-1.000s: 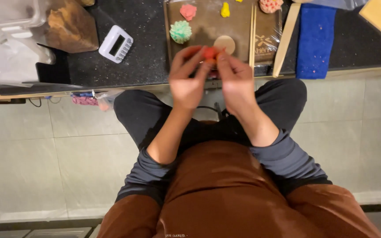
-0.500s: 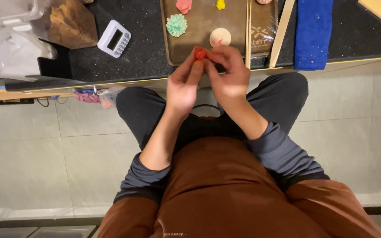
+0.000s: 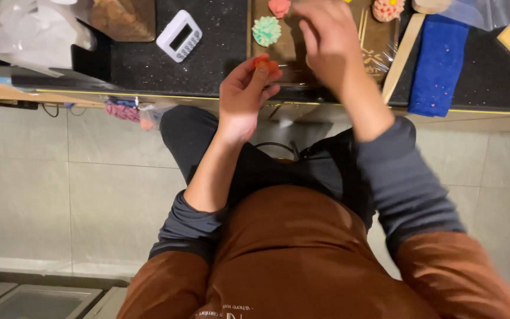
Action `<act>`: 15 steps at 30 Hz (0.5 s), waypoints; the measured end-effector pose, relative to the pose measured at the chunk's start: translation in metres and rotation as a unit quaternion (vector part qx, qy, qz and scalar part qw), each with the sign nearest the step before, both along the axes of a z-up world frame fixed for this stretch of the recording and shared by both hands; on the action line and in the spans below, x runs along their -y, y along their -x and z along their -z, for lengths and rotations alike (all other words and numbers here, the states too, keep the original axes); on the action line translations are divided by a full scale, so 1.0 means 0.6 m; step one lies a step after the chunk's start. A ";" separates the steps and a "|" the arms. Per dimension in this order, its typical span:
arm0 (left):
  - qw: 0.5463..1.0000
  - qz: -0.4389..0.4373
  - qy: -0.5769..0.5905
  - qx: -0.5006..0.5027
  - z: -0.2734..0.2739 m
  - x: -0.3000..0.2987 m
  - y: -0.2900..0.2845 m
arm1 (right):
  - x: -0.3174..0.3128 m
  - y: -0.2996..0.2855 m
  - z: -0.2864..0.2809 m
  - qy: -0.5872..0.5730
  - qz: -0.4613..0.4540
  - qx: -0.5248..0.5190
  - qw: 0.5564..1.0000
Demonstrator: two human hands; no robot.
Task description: The person is meticulously shaping small pieces of colored dough into a decorative flower, using a plastic bag to flatten petals.
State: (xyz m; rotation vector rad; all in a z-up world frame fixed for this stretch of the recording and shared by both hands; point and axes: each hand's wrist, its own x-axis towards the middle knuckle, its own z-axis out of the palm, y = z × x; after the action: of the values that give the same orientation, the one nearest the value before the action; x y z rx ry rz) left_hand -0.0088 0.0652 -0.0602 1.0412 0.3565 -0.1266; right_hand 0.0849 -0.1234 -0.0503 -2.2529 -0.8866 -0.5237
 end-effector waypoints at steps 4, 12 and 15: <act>1.000 0.008 -0.012 0.017 -0.011 -0.027 0.002 | -0.011 -0.103 0.023 0.100 -0.123 -0.021 0.987; 0.999 -0.015 -0.046 0.021 -0.006 -0.057 0.005 | 0.003 -0.156 0.066 0.280 -0.099 0.100 0.950; 0.998 -0.019 -0.064 0.016 -0.011 -0.053 0.001 | -0.002 -0.153 0.067 0.266 -0.108 0.054 0.956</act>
State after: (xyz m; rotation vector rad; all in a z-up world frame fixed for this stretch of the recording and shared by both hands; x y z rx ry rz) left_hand -0.0094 0.0968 -0.0534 1.1614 0.3576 -0.0536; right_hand 0.1770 -0.1219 -0.0905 -2.5680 -1.4512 -0.3341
